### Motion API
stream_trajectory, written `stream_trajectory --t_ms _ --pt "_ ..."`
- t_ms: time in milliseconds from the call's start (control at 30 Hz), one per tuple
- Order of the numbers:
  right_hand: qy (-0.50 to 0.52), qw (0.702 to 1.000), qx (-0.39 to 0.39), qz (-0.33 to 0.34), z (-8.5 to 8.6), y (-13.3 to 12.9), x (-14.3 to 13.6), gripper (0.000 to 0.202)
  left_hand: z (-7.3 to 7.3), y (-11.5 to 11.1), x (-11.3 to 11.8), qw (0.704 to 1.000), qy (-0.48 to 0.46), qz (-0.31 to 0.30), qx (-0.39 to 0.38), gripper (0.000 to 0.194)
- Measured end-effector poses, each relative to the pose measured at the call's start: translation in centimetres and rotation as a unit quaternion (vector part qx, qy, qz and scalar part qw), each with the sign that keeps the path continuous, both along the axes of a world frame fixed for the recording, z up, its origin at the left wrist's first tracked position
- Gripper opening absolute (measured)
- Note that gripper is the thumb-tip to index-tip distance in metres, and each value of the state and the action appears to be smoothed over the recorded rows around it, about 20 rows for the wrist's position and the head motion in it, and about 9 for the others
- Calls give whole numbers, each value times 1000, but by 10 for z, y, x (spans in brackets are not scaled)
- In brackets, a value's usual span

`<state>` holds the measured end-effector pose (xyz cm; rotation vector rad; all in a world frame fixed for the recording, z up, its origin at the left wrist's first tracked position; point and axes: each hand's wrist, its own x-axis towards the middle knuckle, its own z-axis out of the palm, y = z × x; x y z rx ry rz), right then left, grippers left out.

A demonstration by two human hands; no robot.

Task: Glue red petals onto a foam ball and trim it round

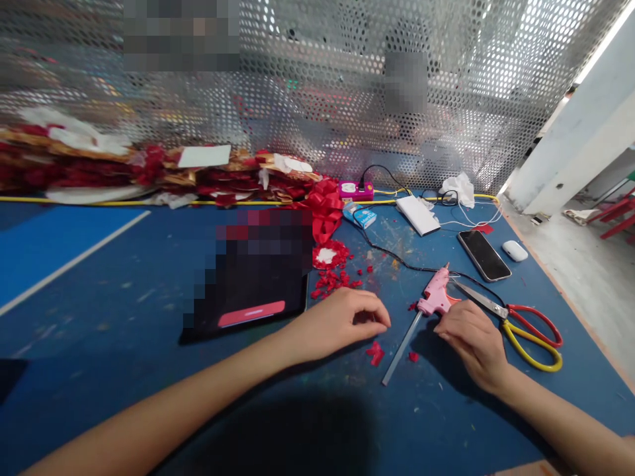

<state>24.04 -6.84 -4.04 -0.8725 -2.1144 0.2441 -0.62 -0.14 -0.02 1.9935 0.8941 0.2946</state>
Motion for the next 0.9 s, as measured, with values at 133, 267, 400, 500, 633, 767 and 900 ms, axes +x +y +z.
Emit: stream_trajectory --t_ms 133,267,400,500,633,767,900 --pt "-26 998 49 -8 0 -2 -2 15 -9 -3 2 990 117 -68 42 11" --pt "-14 998 52 -19 1 -1 0 26 -13 -6 3 975 188 -90 80 9" --pt "-33 997 21 -70 3 3 3 23 -11 -8 3 969 198 -117 95 10" --pt "-77 983 -19 -167 2 7 4 14 -11 -8 3 974 175 -109 97 13" --pt "-195 934 -80 -288 -6 9 7 27 -13 -3 4 998 65 -12 19 10" --pt "-277 910 -93 -293 -16 10 9 35 -22 3 6 975 -79 123 -170 14" --pt "-281 913 -83 -285 -15 12 11 32 -35 5 10 915 -169 202 -307 23"
